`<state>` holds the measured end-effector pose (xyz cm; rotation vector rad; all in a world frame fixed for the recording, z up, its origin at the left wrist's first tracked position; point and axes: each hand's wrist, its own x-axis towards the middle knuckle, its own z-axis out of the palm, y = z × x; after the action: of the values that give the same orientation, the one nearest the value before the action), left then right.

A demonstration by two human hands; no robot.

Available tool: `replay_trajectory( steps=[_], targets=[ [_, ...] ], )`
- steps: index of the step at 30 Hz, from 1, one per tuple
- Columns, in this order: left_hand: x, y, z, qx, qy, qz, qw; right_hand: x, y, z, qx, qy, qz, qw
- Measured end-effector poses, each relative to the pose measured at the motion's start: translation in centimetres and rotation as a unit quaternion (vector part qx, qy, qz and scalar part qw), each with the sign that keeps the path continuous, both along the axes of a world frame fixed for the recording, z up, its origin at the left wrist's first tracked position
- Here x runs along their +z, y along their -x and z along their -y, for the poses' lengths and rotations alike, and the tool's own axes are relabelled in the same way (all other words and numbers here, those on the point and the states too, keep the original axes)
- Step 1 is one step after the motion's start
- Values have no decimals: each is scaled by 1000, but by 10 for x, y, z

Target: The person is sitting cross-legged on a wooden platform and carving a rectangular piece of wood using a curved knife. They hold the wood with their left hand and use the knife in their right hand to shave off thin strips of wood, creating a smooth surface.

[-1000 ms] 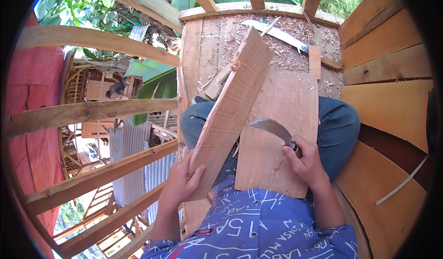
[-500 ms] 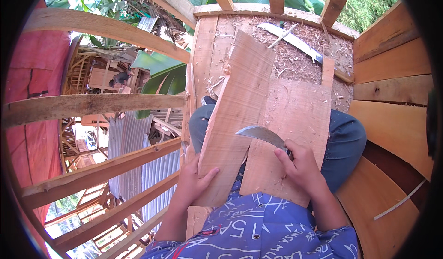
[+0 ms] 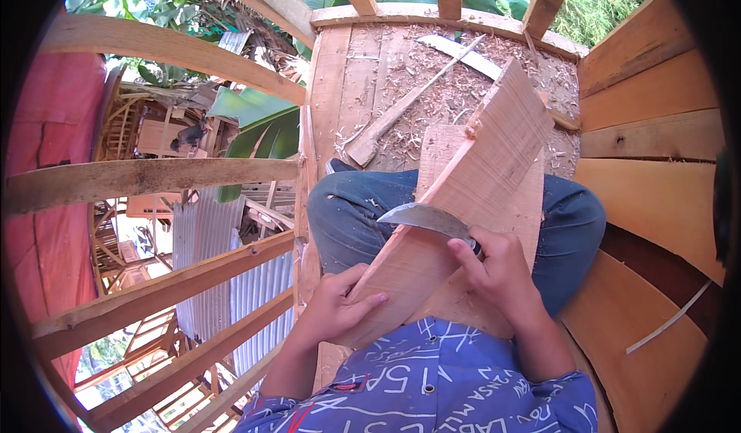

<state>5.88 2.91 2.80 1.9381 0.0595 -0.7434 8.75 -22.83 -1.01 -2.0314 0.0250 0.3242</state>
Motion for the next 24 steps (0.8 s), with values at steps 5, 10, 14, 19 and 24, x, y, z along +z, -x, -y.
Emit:
replay_trajectory(
  steps=[5,10,14,19,24],
  targets=[
    [-13,-3,15,-67,-21,36,997,-13,16,10,-44,123,22,991],
    [-6,-2,21,-103,-70,51,991,-20,16,14,-68,200,24,977],
    [-9,8,21,-109,-90,82,987,-26,11,16,-65,232,19,970],
    [-6,10,24,-111,-99,91,985,-43,8,22,-83,263,105,955],
    [-2,13,28,-110,-108,91,984,-49,4,31,-90,295,128,943]
  ],
)
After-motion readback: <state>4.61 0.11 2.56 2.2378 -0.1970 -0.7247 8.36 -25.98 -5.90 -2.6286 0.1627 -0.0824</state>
